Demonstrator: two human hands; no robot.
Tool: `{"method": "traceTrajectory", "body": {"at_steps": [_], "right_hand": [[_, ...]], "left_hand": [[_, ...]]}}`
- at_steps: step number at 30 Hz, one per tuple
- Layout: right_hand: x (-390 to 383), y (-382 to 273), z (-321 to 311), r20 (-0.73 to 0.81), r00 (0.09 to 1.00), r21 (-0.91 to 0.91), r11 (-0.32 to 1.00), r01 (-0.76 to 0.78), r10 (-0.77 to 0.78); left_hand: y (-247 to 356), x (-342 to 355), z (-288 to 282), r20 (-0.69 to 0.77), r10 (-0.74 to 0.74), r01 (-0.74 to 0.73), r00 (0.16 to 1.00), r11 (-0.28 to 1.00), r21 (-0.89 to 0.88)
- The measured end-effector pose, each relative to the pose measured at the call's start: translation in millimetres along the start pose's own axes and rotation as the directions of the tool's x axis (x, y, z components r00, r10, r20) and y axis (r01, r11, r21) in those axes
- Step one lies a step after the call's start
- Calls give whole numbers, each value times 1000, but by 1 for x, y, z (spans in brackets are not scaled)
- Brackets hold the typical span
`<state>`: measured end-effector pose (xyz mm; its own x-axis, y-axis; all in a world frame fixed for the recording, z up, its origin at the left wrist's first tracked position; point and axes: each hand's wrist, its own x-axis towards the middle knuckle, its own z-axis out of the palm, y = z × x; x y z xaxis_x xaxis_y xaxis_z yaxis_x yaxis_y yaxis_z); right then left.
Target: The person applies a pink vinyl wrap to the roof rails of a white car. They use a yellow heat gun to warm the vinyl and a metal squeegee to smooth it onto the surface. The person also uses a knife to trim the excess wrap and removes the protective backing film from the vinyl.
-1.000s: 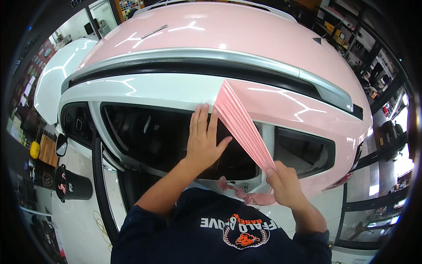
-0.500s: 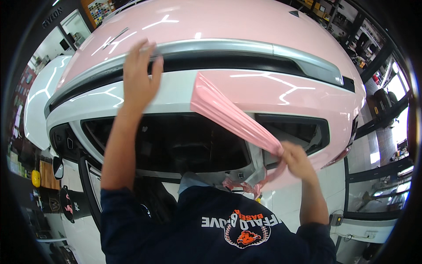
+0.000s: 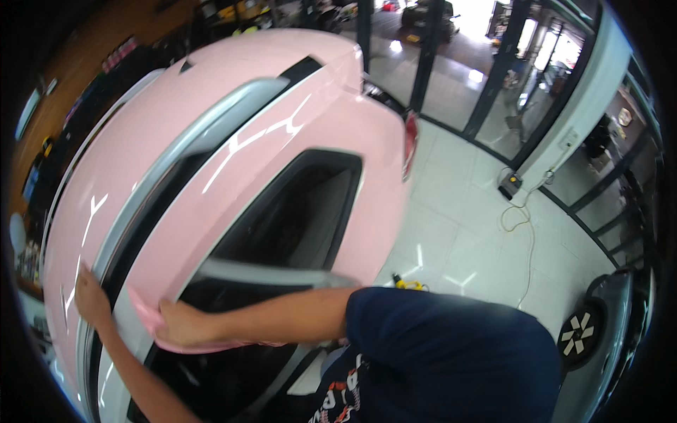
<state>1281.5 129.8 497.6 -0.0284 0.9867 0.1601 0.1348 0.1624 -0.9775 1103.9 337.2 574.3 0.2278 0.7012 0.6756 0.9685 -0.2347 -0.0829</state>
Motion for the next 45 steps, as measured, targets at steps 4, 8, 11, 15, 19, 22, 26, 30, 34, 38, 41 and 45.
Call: {"method": "traceTrajectory", "body": {"at_steps": [4,8,11,15,19,22,26,30,34,38,41,45], "right_hand": [[36,5,11,206,975,-51,995,-80,89],[49,15,14,206,978,-327,941,89,-21],[54,21,4,294,950,-518,817,253,-108],[43,37,-5,242,947,-553,772,314,-211],[10,12,-28,157,982,-374,914,156,-104],[-13,-1,-64,222,969,-424,885,194,-106],[-64,4,-105,147,976,-369,907,202,-158],[-113,-15,-155,150,989,-347,937,46,7],[-161,-26,-201,113,986,-312,947,-81,122],[-204,-33,-234,57,990,-317,942,-106,131],[-238,-34,-258,34,983,-394,906,-152,180],[-281,-30,-279,17,985,-393,907,-149,169]], "left_hand": [[42,-10,0,124,-133,149,983,980,-132],[40,-13,-14,170,-69,83,983,994,-75],[-12,0,26,-261,658,-648,707,750,135],[94,16,1,57,509,-511,859,859,22],[122,5,-34,155,34,-22,987,996,-82],[127,5,-46,183,-3,23,983,994,-107],[131,-2,-41,183,-28,44,983,995,-88],[131,0,-41,189,-40,54,981,996,-68],[135,1,-41,209,-49,62,977,997,-55],[134,4,-42,183,-42,54,982,997,-57],[138,4,-41,190,-43,56,981,996,-66],[127,-4,-34,139,-38,48,990,997,-68]]}}
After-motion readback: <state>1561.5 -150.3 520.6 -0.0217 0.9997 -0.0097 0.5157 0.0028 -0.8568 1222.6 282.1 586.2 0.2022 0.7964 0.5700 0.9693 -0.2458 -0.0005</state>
